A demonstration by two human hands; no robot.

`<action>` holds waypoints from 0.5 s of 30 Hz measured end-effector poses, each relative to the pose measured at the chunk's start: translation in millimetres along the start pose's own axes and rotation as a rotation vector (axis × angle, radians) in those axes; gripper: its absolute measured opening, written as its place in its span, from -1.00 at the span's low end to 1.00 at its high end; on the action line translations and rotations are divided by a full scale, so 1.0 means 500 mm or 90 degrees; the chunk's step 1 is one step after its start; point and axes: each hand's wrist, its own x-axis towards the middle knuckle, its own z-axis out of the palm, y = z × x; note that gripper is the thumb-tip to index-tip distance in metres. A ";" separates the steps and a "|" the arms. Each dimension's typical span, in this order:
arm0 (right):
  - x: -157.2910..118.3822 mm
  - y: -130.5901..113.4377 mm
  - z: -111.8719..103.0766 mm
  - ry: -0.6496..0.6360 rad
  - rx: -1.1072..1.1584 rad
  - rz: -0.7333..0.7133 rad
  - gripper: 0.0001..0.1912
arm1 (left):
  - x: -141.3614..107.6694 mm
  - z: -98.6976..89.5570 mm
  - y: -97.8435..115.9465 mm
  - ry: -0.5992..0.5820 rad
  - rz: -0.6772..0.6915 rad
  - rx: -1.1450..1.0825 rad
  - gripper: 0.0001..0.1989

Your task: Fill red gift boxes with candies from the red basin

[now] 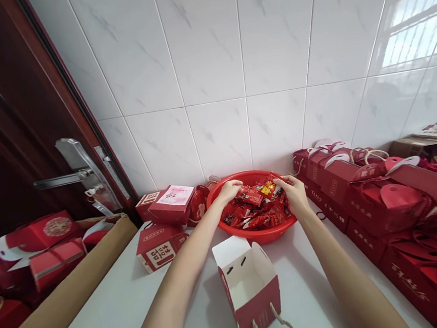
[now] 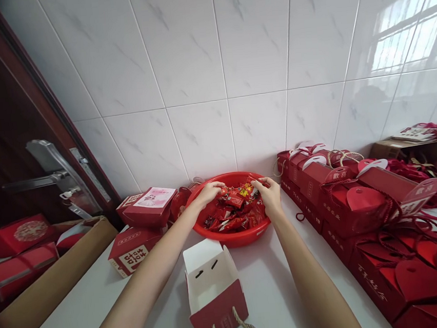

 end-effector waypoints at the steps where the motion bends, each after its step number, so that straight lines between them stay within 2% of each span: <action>1: 0.000 0.000 0.000 0.000 0.009 -0.002 -0.62 | 0.000 0.000 -0.005 -0.004 -0.013 0.033 -0.78; 5: -0.001 0.000 0.000 -0.024 0.021 0.012 -0.60 | -0.007 0.006 -0.016 -0.074 -0.075 0.153 -0.91; 10: -0.001 0.002 0.000 -0.049 0.048 0.039 -0.56 | -0.004 0.027 -0.019 -0.186 -0.094 0.193 -0.80; 15: 0.000 0.002 0.001 -0.059 0.116 0.056 -0.55 | 0.012 0.033 -0.030 -0.228 -0.047 0.131 -0.66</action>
